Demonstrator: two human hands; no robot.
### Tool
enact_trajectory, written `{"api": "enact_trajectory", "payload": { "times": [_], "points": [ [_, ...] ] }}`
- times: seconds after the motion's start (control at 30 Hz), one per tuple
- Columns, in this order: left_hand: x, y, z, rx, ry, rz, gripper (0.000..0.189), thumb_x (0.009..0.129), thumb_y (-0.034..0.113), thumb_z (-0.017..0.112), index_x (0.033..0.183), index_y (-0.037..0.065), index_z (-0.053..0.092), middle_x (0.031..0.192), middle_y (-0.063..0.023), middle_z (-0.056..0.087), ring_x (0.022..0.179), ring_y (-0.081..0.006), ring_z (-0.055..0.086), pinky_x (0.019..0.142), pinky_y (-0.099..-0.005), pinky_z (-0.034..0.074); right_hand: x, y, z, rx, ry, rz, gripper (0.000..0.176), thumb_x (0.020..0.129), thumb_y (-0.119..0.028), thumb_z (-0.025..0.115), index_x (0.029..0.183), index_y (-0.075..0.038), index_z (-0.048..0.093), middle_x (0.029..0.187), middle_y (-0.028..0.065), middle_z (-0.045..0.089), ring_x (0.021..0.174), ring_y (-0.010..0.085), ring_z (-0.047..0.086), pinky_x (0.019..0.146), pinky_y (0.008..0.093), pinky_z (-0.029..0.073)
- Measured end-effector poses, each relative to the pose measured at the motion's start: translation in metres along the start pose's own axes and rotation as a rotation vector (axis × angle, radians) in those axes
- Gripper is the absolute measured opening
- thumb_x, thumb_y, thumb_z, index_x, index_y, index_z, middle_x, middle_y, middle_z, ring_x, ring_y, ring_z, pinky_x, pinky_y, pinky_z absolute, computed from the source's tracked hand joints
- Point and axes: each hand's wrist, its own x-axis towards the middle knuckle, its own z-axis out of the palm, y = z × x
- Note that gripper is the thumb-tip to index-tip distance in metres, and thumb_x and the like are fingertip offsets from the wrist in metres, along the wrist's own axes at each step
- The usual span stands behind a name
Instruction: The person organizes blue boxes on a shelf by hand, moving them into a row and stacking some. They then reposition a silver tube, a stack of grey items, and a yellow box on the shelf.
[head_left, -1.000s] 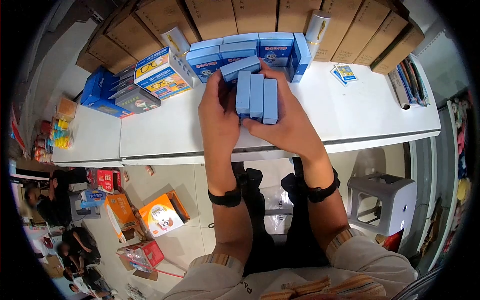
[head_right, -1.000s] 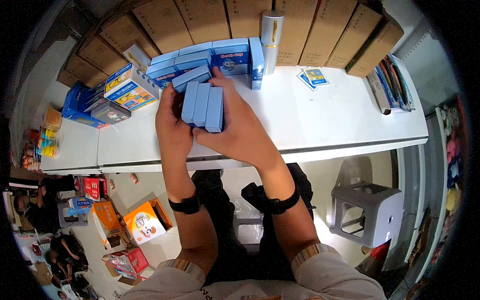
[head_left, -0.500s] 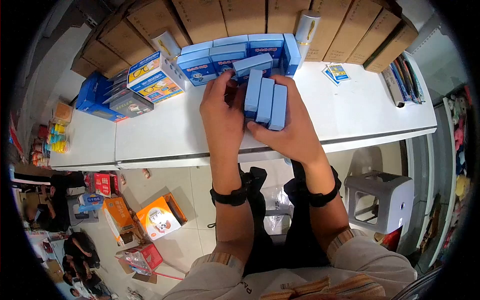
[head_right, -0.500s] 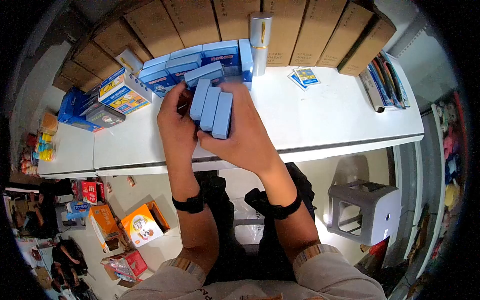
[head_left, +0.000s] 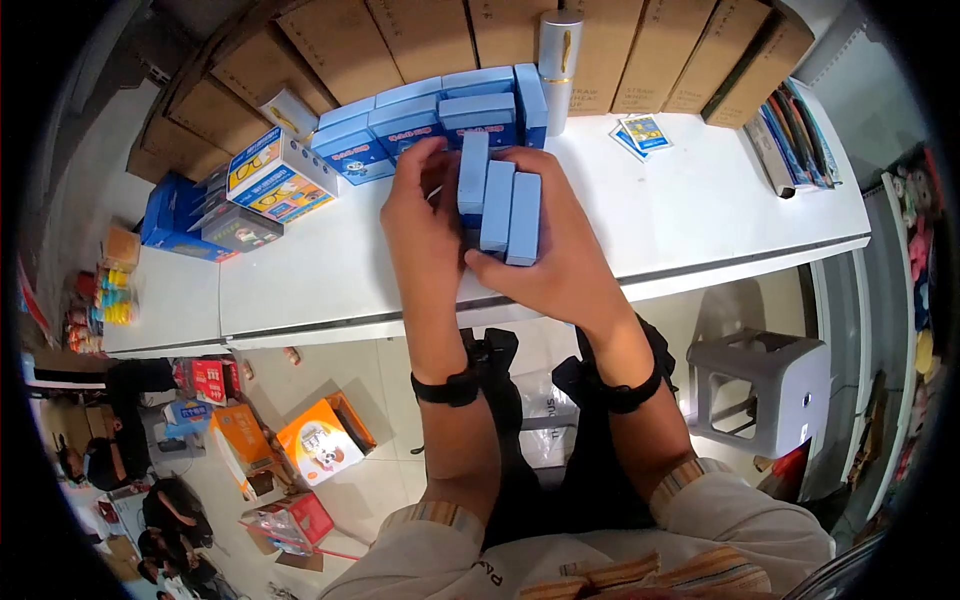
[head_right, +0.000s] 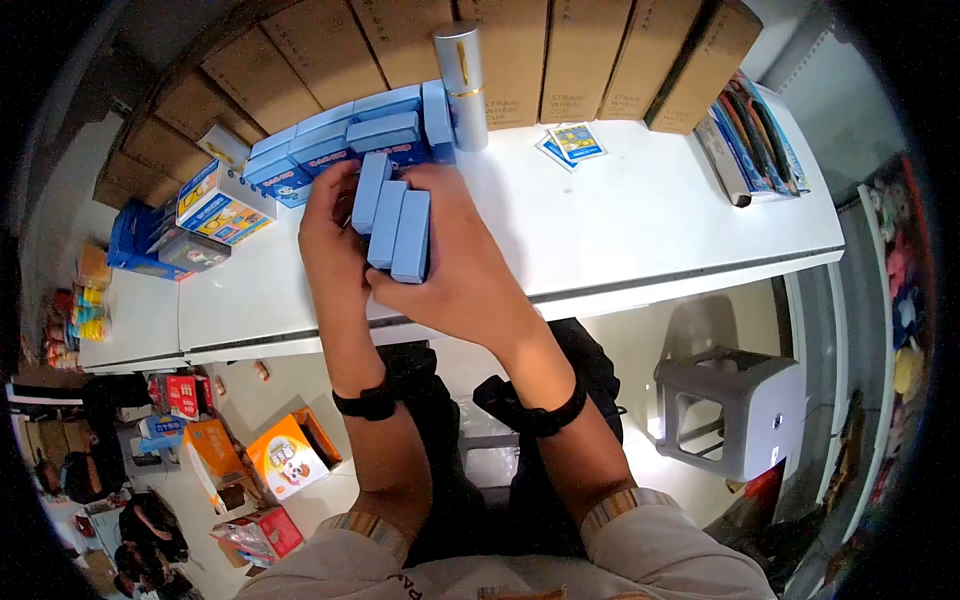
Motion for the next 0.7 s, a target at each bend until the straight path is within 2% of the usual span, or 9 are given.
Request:
{"api": "enact_trajectory", "payload": {
  "times": [0.07,0.33,0.43,0.57,0.63,0.67,0.7],
  "points": [
    [0.001,-0.004,-0.001,-0.037,-0.013,-0.012,0.036,0.094,-0.008,0.060,0.127,0.003,0.059,0.106,-0.0127,0.073,0.093,-0.0225,0.071,0.085,-0.0337,0.055,0.001,-0.004,0.000,0.066,-0.031,0.081,0.078,0.069,-0.011,0.082,0.135,-0.001,0.041,0.124,0.0203,0.052,0.116,0.0388,0.056,0.099,0.0408,0.047],
    [-0.002,-0.005,-0.002,-0.162,-0.079,-0.091,0.035,0.093,-0.013,0.051,0.121,0.002,0.065,0.110,-0.0137,0.074,0.099,-0.0199,0.070,0.089,-0.0320,0.054,0.002,-0.011,0.000,-0.006,-0.005,0.114,0.078,0.070,-0.015,0.082,0.135,0.000,0.042,0.123,0.0240,0.058,0.113,0.0435,0.061,0.095,0.0416,0.050],
    [0.001,-0.009,-0.003,-0.153,-0.112,-0.126,0.038,0.093,-0.012,0.052,0.125,0.003,0.064,0.110,-0.0136,0.074,0.099,-0.0196,0.070,0.089,-0.0322,0.054,0.002,-0.010,-0.001,0.004,-0.011,0.136,0.078,0.071,-0.016,0.082,0.136,0.001,0.043,0.121,0.0258,0.061,0.111,0.0444,0.063,0.094,0.0423,0.051],
    [-0.001,-0.002,-0.007,-0.160,-0.118,-0.058,0.040,0.094,-0.010,0.052,0.131,0.003,0.060,0.118,-0.0142,0.071,0.106,-0.0211,0.068,0.094,-0.0325,0.052,0.004,-0.007,-0.001,0.014,-0.031,0.162,0.079,0.071,-0.018,0.083,0.137,0.001,0.042,0.118,0.0273,0.064,0.109,0.0445,0.064,0.093,0.0429,0.052],
    [-0.002,0.001,-0.012,-0.124,-0.098,-0.008,0.039,0.097,-0.003,0.054,0.135,0.002,0.057,0.124,-0.0140,0.069,0.112,-0.0213,0.067,0.097,-0.0324,0.050,0.005,-0.007,0.000,0.015,-0.052,0.175,0.081,0.072,-0.016,0.084,0.139,-0.003,0.041,0.115,0.0195,0.064,0.104,0.0314,0.065,0.092,0.0375,0.052],
    [-0.003,0.003,-0.017,-0.217,-0.109,-0.091,0.038,0.099,0.001,0.054,0.137,0.001,0.056,0.126,-0.0138,0.068,0.115,-0.0215,0.065,0.099,-0.0322,0.049,0.006,-0.007,0.000,0.016,-0.063,0.181,0.082,0.072,-0.016,0.085,0.140,-0.006,0.040,0.113,0.0156,0.065,0.102,0.0248,0.065,0.091,0.0347,0.052],
    [-0.002,0.004,-0.025,-0.309,-0.119,-0.174,0.039,0.101,0.006,0.054,0.139,0.000,0.054,0.128,-0.0135,0.067,0.118,-0.0217,0.063,0.101,-0.0320,0.048,0.006,-0.007,0.000,-0.003,-0.058,0.165,0.082,0.072,-0.016,0.085,0.141,-0.006,0.041,0.114,0.0154,0.065,0.103,0.0246,0.065,0.092,0.0345,0.052]
  ]
}}
